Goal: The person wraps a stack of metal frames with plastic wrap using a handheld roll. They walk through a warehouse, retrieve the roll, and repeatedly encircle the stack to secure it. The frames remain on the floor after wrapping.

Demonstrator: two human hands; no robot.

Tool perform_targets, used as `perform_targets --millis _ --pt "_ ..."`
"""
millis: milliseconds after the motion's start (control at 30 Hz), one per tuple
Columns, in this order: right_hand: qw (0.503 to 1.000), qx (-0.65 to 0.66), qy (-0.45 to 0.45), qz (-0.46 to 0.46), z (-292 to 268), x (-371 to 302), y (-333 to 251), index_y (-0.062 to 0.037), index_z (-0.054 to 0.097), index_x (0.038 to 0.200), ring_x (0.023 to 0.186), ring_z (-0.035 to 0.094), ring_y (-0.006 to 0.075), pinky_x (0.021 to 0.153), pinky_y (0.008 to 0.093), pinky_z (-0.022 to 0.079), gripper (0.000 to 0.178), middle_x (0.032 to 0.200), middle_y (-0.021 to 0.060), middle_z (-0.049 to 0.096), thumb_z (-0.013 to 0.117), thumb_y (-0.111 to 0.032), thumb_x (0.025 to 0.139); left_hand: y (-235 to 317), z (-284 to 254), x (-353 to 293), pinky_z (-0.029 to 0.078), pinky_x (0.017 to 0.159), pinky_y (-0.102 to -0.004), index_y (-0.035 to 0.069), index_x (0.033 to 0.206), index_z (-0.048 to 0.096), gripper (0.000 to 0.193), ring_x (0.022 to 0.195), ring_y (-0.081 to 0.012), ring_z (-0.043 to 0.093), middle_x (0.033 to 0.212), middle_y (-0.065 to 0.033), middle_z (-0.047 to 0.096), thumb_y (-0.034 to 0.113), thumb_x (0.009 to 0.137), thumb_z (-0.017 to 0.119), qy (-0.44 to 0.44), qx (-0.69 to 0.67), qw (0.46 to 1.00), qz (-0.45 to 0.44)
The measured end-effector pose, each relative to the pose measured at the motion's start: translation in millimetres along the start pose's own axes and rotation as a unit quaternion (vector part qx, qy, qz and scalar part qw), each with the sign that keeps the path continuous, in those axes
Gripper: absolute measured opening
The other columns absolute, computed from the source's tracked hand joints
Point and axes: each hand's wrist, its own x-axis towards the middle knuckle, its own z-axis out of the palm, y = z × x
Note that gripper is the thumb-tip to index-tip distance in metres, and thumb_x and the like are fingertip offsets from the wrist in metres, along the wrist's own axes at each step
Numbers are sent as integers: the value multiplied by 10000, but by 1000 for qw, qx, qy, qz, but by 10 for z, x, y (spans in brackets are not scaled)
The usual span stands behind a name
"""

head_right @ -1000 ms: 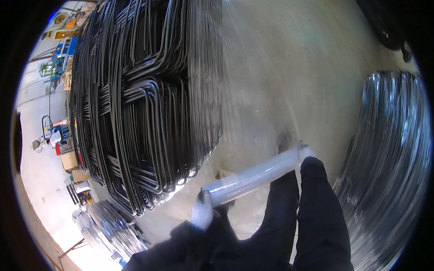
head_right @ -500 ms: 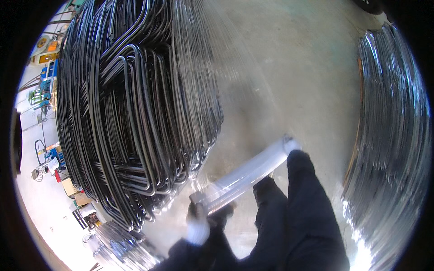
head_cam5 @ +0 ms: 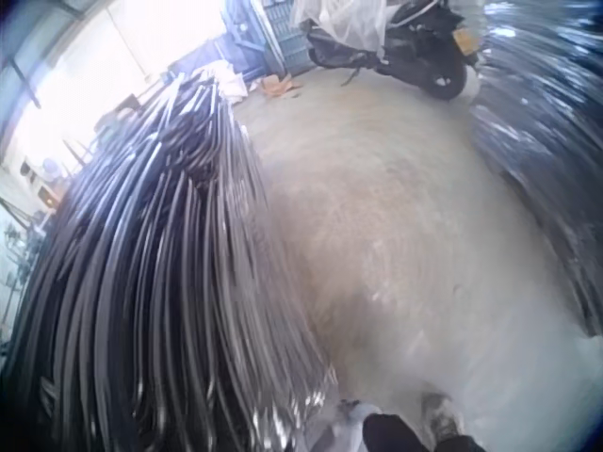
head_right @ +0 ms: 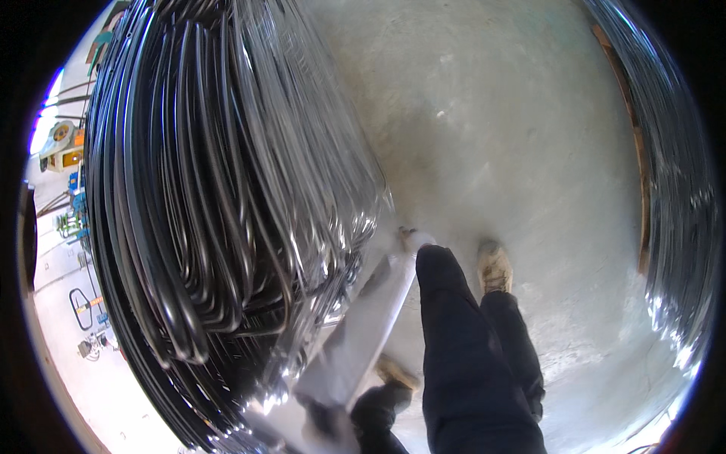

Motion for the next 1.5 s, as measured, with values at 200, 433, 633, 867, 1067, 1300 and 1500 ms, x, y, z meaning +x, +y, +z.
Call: perform_targets --millis 200,433,633,867,1067,1300,1500 --pt "969 239 38 38 863 -25 553 -150 729 1535 1327 739 445 1148 540 560 566 1447 278 763 438 -518 1217 -536 -194 -179 558 608 -600 -27 1199 666 291 713 -541 710 831 -296 721 226 1087 758 6 108 967 233" --pt "997 62 40 -9 1875 -988 129 -71 606 1599 1223 771 474 1040 562 617 493 1344 334 767 390 -304 1222 -895 -708 -391 544 587 -601 -74 1272 661 337 674 -543 689 826 -308 721 199 1090 739 97 131 915 370" --pt "995 59 62 42 2333 -1959 186 -4 578 1608 1310 729 505 1156 575 551 596 1353 354 760 336 -403 1237 -1111 -1090 -516 597 644 -596 -141 1454 591 554 791 -541 756 956 -357 763 309 1142 673 0 231 956 181" --pt "994 10 10 110 3454 -2354 483 27 454 1684 1179 771 507 1043 577 608 548 1300 332 775 402 -154 1170 -1617 -1538 -616 639 953 -584 -132 1717 358 757 1186 -583 741 1473 -463 638 353 1186 594 -82 211 974 4" --pt "993 -17 52 101 3550 -2718 -60 -4 524 1621 1188 787 495 1011 591 639 524 1303 331 783 447 -136 1121 -2278 -1757 -407 587 724 -570 -84 1415 545 457 889 -530 729 1042 -350 721 275 1152 649 -68 196 965 163" --pt "946 220 115 207 4396 -2349 -1146 -20 572 1576 1299 745 498 1131 588 590 512 1391 320 760 375 -277 1180 -3287 -2331 125 562 611 -628 -66 1303 604 373 754 -579 727 803 -341 716 236 1110 707 -32 221 927 301" --pt "929 234 191 213 5508 -1862 -1536 -16 588 1584 1373 715 489 1242 562 523 570 1486 311 724 264 -331 1237 -3414 -2955 457 595 711 -617 -108 1539 503 541 844 -596 742 973 -375 759 226 1139 650 -45 223 883 411"
